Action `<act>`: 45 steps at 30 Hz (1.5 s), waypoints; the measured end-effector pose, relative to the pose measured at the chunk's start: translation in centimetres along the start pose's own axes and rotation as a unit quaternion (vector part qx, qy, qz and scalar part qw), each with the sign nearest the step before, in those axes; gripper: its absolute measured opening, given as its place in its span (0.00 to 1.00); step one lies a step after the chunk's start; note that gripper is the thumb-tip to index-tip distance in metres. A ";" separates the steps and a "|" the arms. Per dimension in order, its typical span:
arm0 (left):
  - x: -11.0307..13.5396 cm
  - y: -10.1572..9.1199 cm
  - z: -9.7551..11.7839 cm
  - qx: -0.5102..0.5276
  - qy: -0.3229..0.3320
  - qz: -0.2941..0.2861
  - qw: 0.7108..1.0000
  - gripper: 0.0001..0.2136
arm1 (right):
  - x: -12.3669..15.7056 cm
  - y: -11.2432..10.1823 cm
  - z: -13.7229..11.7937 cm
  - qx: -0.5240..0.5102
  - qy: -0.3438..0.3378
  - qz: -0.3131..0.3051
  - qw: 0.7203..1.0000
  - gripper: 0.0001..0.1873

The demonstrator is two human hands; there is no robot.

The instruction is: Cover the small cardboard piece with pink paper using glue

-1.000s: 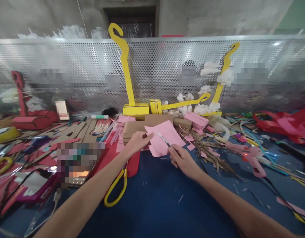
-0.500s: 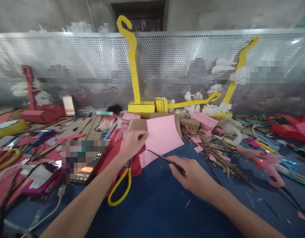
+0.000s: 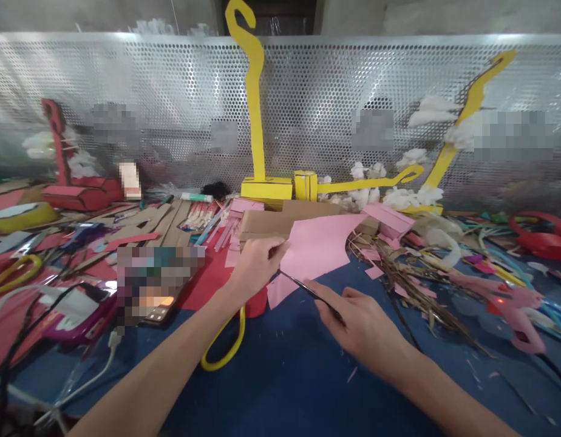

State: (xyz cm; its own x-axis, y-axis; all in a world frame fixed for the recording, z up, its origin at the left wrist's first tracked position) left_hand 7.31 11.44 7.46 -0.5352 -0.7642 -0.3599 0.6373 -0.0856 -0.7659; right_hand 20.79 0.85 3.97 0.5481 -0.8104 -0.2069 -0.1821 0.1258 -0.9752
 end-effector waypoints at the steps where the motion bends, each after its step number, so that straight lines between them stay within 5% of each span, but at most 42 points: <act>1: 0.0 0.0 -0.1 -0.003 -0.004 0.002 1.000 0.19 | 0.1 0.0 -0.2 0.006 -0.007 0.003 1.000 0.23; 25: 0.2 0.4 0.5 -0.029 -0.001 0.019 0.999 0.18 | 0.2 -0.4 -1.0 0.018 -0.017 0.020 0.999 0.24; 45: 0.3 -0.2 0.3 -0.030 0.006 0.028 0.999 0.17 | 0.5 -0.7 -0.2 -0.079 0.007 0.021 0.997 0.22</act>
State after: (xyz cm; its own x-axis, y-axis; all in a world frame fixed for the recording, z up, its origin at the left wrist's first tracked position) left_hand 7.22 11.06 7.69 -0.5059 -0.7593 -0.4092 0.6325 -0.0040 -0.7745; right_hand 21.05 0.27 4.56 0.5270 -0.8140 -0.2443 -0.3309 0.0683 -0.9412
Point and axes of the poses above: each hand's wrist, its own x-axis away from the middle knuckle, its own y-axis out of the palm, z = x × y, the point moved 10 cm from there along -x, towards the middle knuckle, and after that the axes turned 15 degrees about -z, right-handed, at the moved point
